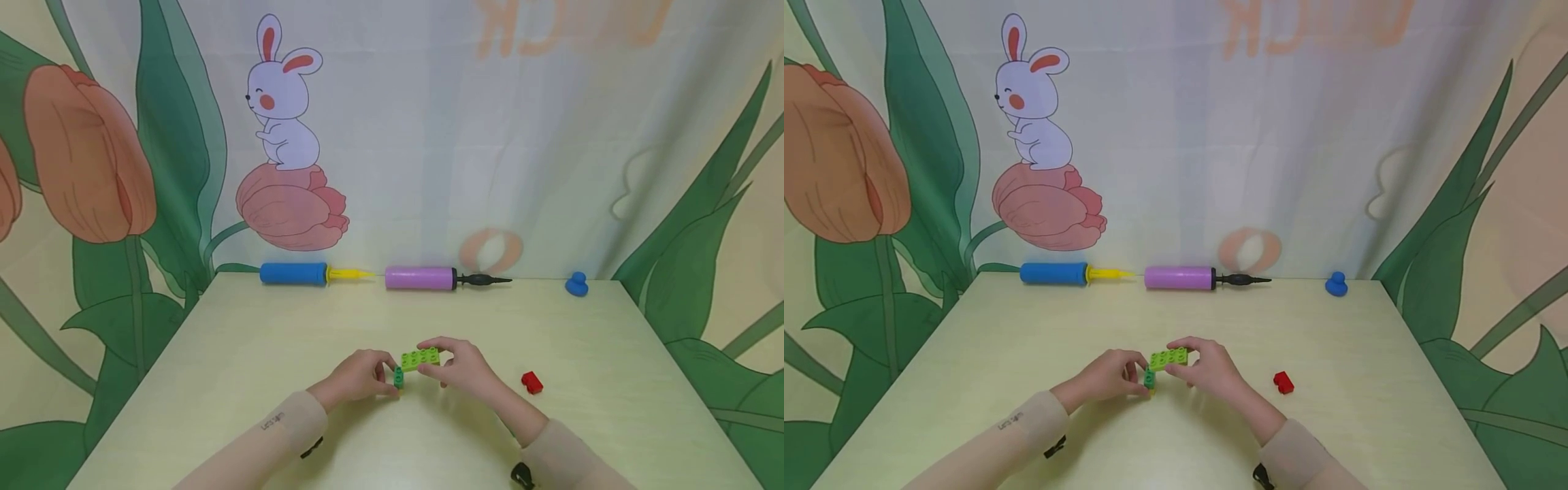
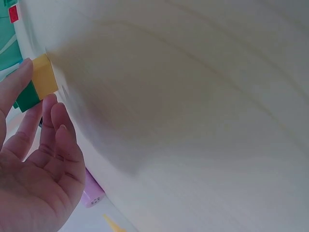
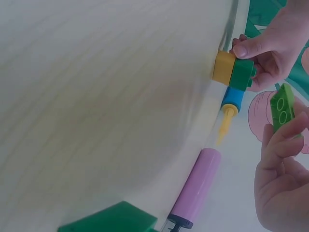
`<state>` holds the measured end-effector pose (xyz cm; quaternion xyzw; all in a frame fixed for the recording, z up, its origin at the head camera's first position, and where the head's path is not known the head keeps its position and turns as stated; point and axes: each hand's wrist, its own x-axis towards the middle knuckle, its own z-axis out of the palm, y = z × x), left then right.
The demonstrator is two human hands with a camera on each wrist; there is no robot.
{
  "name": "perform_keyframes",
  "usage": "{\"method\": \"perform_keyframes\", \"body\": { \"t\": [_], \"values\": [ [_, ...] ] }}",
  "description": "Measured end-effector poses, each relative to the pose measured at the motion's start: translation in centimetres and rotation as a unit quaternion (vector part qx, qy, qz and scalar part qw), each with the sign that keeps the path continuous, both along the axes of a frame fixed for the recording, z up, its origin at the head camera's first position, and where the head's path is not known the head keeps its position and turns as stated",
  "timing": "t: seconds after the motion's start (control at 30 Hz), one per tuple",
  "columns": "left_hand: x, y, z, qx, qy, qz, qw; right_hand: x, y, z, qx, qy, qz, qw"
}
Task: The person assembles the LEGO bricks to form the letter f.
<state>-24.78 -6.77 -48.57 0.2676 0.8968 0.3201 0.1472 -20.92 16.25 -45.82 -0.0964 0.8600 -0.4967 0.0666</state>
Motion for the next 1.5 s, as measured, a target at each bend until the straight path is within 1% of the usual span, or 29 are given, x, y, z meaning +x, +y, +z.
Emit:
{"method": "perform_keyframes", "body": {
  "t": [0.17, 0.37, 0.53, 0.67, 0.87, 1.07, 1.37, 1.5],
  "values": [
    [0.1, 0.1, 0.1, -0.002, 0.000, 0.002, 1.0000, 0.1, -0.5, 0.1, -0.006, -0.009, 0.014, 0.9998],
    [0.0, 0.0, 0.0, -0.002, 0.008, -0.003, 1.0000, -0.2, -1.2, -0.1, -0.016, -0.001, 0.020, 0.9997],
    [0.0, 0.1, -0.1, -0.002, 0.001, -0.003, 1.0000, -0.2, -1.4, -0.8, -0.005, -0.007, 0.015, 0.9998],
    [-0.1, 0.1, -0.1, -0.002, 0.001, -0.003, 1.0000, -0.2, -1.7, -1.0, 0.001, -0.011, 0.017, 0.9998],
    [0.0, 0.0, -0.1, 0.004, 0.007, -0.010, 0.9999, -0.3, -2.0, -1.5, 0.016, -0.004, 0.030, 0.9994],
    [0.0, -0.1, 0.0, 0.007, 0.013, -0.014, 0.9998, -0.5, -2.1, -2.0, 0.021, 0.007, 0.042, 0.9989],
    [-0.1, -0.1, 0.2, 0.005, 0.018, -0.019, 0.9996, -0.4, -2.5, -2.0, 0.034, 0.021, 0.049, 0.9980],
    [-0.1, 0.0, 0.3, 0.004, 0.015, -0.019, 0.9997, -0.3, -2.6, -1.8, 0.036, 0.016, 0.045, 0.9982]
  ]
}}
